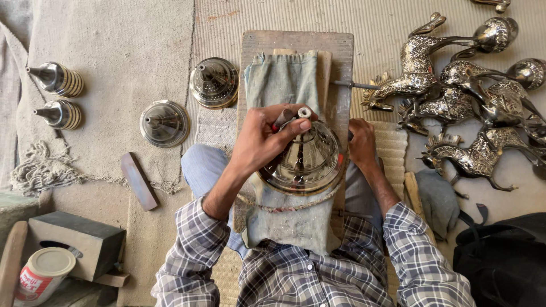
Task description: The person sits cross-legged on the floor and uses a hammer and a metal punch to shape a silver-colored metal object. They repeatedly strike the punch against the object, which is placed on a cloth-covered wooden board. The person occasionally rotates the object to work on different areas.
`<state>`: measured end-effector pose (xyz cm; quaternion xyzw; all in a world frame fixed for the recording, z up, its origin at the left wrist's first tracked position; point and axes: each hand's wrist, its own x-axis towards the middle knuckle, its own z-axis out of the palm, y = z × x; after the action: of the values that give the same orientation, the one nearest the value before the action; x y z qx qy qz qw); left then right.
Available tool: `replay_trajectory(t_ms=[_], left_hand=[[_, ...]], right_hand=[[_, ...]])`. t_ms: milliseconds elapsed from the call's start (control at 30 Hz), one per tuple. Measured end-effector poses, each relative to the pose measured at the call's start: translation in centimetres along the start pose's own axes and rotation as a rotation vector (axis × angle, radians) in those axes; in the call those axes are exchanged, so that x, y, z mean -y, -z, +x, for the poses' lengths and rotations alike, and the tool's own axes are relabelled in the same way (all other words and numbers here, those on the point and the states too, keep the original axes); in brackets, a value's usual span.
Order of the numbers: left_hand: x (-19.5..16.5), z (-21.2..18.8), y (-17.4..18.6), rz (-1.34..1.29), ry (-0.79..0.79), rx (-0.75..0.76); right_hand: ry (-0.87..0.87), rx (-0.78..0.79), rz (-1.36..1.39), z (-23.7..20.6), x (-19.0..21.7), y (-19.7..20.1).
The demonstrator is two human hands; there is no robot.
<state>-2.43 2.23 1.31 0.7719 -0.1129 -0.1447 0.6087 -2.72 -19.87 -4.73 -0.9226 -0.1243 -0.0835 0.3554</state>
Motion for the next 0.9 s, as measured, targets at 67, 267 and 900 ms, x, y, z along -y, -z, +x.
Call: replay_trajectory(t_ms=[67,267,900], left_hand=[[-0.7,-0.9,0.4,0.021,-0.066,-0.025],[-1.7,-4.5,7.0,-0.168,-0.379,-0.513],[7.0,6.0,12.8,0.524,0.361,-0.926]], right_hand=[[-0.023,0.018,0.004,0.0,0.0,0.0],[0.005,-0.024,-0.021,0.0,0.0,-0.1],[-0.011,-0.013,-0.06,-1.2,-3.0,-1.8]])
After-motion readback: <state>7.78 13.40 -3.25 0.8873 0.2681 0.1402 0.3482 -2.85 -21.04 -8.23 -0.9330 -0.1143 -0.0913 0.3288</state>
